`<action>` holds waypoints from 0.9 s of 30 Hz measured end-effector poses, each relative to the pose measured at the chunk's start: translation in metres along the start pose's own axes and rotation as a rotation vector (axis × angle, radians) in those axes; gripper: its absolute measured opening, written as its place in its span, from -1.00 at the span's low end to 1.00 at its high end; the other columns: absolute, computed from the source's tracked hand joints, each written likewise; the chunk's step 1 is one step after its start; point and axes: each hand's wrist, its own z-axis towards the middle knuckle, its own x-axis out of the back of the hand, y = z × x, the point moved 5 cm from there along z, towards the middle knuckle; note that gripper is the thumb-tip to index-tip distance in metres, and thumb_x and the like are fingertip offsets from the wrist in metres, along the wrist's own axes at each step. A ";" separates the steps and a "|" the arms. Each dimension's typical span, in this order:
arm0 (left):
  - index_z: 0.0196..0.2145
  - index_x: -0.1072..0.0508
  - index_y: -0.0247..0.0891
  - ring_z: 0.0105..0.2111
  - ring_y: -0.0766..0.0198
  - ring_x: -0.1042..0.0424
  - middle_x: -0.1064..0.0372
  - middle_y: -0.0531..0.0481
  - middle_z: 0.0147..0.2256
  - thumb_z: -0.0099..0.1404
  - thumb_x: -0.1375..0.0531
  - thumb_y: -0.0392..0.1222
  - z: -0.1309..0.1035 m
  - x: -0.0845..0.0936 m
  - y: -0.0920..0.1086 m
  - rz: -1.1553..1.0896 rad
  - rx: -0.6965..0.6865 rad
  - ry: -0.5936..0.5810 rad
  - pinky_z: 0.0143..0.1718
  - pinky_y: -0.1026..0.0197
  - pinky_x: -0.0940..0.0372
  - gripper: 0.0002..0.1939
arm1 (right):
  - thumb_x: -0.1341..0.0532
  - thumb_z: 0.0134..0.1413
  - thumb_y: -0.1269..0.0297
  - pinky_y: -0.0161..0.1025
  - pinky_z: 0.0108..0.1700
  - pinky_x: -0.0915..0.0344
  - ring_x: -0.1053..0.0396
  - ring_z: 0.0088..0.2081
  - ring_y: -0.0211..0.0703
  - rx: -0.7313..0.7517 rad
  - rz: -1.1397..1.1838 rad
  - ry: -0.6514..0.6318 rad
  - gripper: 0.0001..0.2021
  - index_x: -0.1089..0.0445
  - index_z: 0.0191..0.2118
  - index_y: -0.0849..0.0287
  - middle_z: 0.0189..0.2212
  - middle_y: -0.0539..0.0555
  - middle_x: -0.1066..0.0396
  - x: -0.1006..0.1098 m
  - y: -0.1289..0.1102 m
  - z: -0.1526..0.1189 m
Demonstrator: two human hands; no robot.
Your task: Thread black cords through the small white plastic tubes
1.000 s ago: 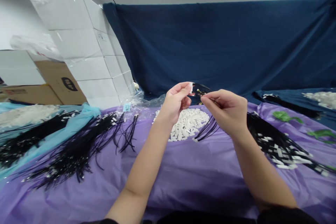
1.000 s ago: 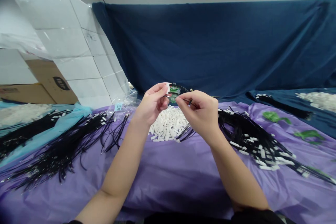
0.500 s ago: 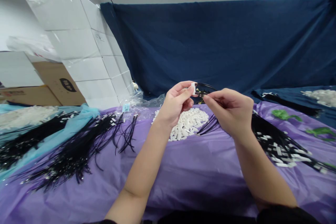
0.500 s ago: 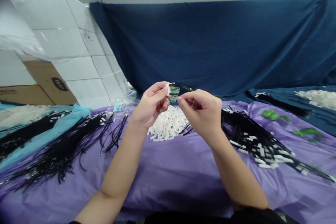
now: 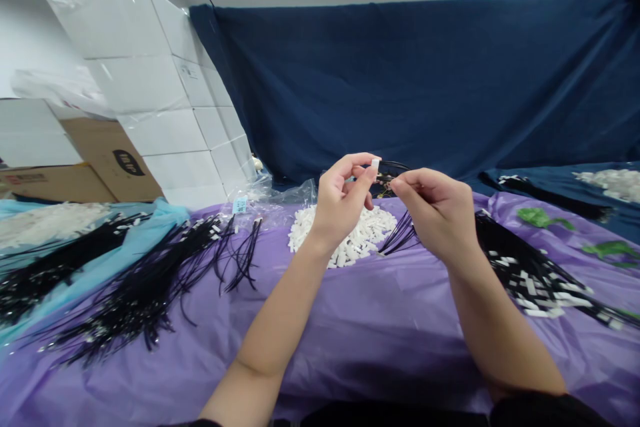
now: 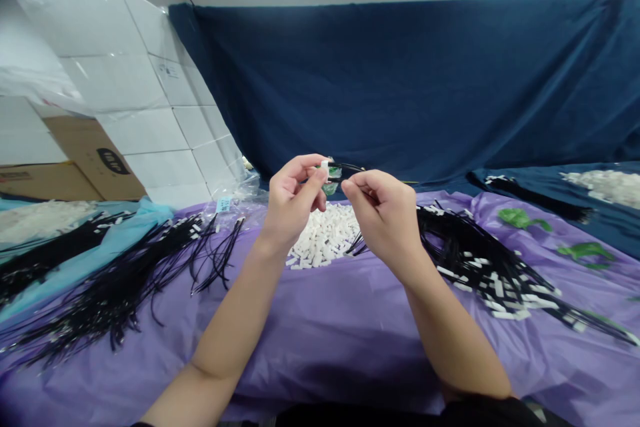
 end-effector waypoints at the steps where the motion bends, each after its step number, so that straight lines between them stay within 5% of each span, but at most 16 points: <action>1: -0.21 -0.47 -0.19 -0.67 0.49 -0.29 -0.23 0.16 -0.51 0.28 -0.22 -0.15 0.000 -0.001 -0.001 -0.001 -0.003 -0.002 -0.63 0.34 -0.19 -0.87 | -0.24 0.12 0.33 -0.35 -0.53 -0.06 -0.09 -0.59 -0.37 -0.005 0.004 -0.002 -0.84 -0.45 -0.47 0.20 -0.64 -0.08 -0.24 0.000 0.000 0.000; 8: -0.20 -0.45 -0.21 -0.71 0.53 -0.26 -0.22 0.17 -0.50 0.28 -0.22 -0.13 0.000 -0.003 -0.005 -0.012 -0.009 0.003 -0.70 0.37 -0.14 -0.84 | -0.21 0.15 0.34 -0.33 -0.50 -0.06 -0.09 -0.57 -0.36 0.020 -0.021 -0.036 -0.83 -0.41 -0.46 0.19 -0.62 -0.08 -0.24 0.000 -0.001 0.000; 16: -0.24 -0.41 -0.25 -0.75 0.55 -0.20 -0.28 0.18 -0.53 0.27 -0.23 -0.12 0.002 -0.002 -0.008 -0.174 0.139 -0.052 -0.74 0.39 0.01 -0.83 | -0.18 0.22 0.38 -0.32 -0.45 -0.12 -0.16 -0.53 -0.34 0.321 -0.191 -0.038 -0.90 -0.37 -0.35 0.15 -0.49 -0.04 -0.29 0.005 -0.020 0.001; 27: -0.20 -0.44 -0.24 -0.73 0.57 -0.20 -0.34 0.15 -0.49 0.26 -0.24 -0.09 0.002 0.000 -0.006 -0.124 0.101 -0.057 -0.73 0.39 -0.03 -0.79 | -0.19 0.21 0.40 -0.32 -0.45 -0.08 -0.10 -0.55 -0.36 0.340 -0.176 -0.021 -0.89 -0.37 -0.37 0.16 -0.54 -0.07 -0.21 0.003 -0.021 -0.001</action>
